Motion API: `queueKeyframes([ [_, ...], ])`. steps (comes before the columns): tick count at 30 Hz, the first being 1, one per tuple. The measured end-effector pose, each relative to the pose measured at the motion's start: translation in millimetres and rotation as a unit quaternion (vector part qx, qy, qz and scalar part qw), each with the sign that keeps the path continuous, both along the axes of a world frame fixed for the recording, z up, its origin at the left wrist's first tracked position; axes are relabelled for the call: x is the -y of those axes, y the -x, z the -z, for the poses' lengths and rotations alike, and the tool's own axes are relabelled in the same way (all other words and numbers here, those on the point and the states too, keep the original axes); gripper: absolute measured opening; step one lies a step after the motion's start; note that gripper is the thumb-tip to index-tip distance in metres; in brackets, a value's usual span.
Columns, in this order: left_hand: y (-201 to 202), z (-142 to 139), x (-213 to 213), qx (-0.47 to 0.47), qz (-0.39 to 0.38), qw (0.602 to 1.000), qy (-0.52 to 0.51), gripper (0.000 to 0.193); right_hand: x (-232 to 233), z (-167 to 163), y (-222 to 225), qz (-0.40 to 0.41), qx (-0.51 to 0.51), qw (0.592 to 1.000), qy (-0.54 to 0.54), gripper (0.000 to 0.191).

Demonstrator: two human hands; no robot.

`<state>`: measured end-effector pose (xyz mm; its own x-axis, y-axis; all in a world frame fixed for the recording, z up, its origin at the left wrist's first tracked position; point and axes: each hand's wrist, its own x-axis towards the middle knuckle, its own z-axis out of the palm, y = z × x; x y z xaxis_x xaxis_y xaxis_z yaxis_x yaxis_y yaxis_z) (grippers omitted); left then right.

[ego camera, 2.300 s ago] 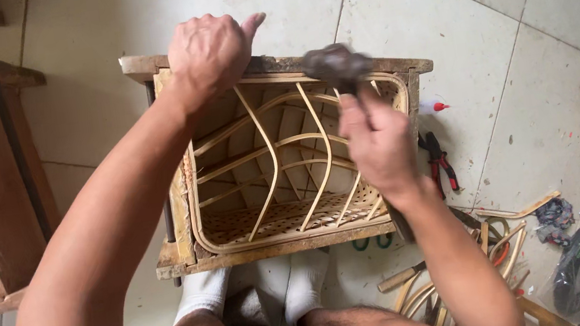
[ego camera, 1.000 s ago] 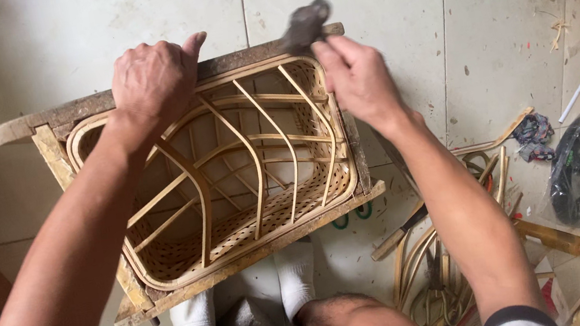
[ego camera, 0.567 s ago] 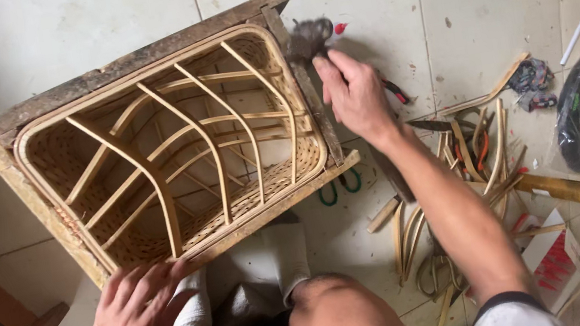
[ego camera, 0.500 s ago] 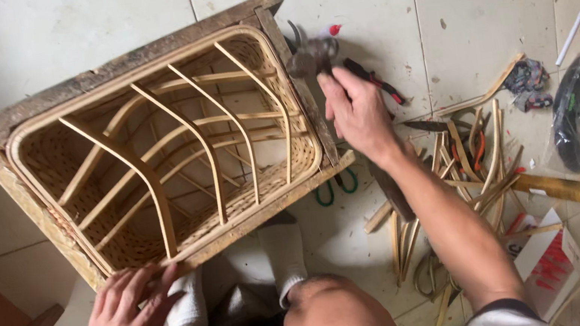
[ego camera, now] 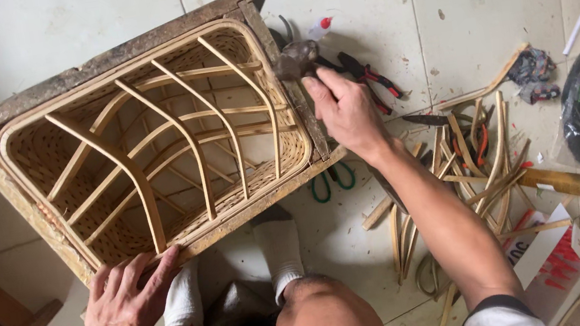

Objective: The person sits on the floor assembling a woven basket frame in a wooden jig, fitting curved bamboo ribs into the rim, applying glue along the rim with a squeeze bottle, tapping ribs with a hammer, trimming with pliers, and repositioning ribs by hand.

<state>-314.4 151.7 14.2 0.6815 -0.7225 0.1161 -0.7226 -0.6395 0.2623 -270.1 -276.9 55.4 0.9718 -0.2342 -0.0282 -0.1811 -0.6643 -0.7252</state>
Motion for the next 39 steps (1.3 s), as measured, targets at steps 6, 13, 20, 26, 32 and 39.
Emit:
queueKeyframes([
  [6, 0, 0, 1, 0.024, 0.002, 1.000, -0.005, 0.060, 7, -11, 36, 0.014, -0.083, 0.996, -0.021, 0.026],
  [13, 1, -2, 3, 0.016, -0.007, 1.000, 0.002, 0.061, -11, -8, 100, 0.050, -0.022, 0.995, -0.079, 0.021],
  [20, -2, -1, 4, 0.039, -0.008, 0.999, 0.015, 0.063, -10, 4, 117, 0.074, -0.078, 0.992, -0.063, 0.021],
  [26, -9, 5, -3, 0.023, 0.017, 0.999, 0.030, 0.066, -27, 1, 139, 0.066, -0.086, 0.993, -0.042, 0.016],
  [32, -11, 8, -3, 0.024, 0.005, 0.998, 0.064, 0.065, -58, 10, 153, -0.030, -0.044, 0.998, 0.022, 0.020],
  [39, -17, 11, -6, -0.010, -0.024, 0.999, 0.040, 0.069, -59, 39, 169, -0.017, -0.024, 0.999, -0.019, 0.023],
])
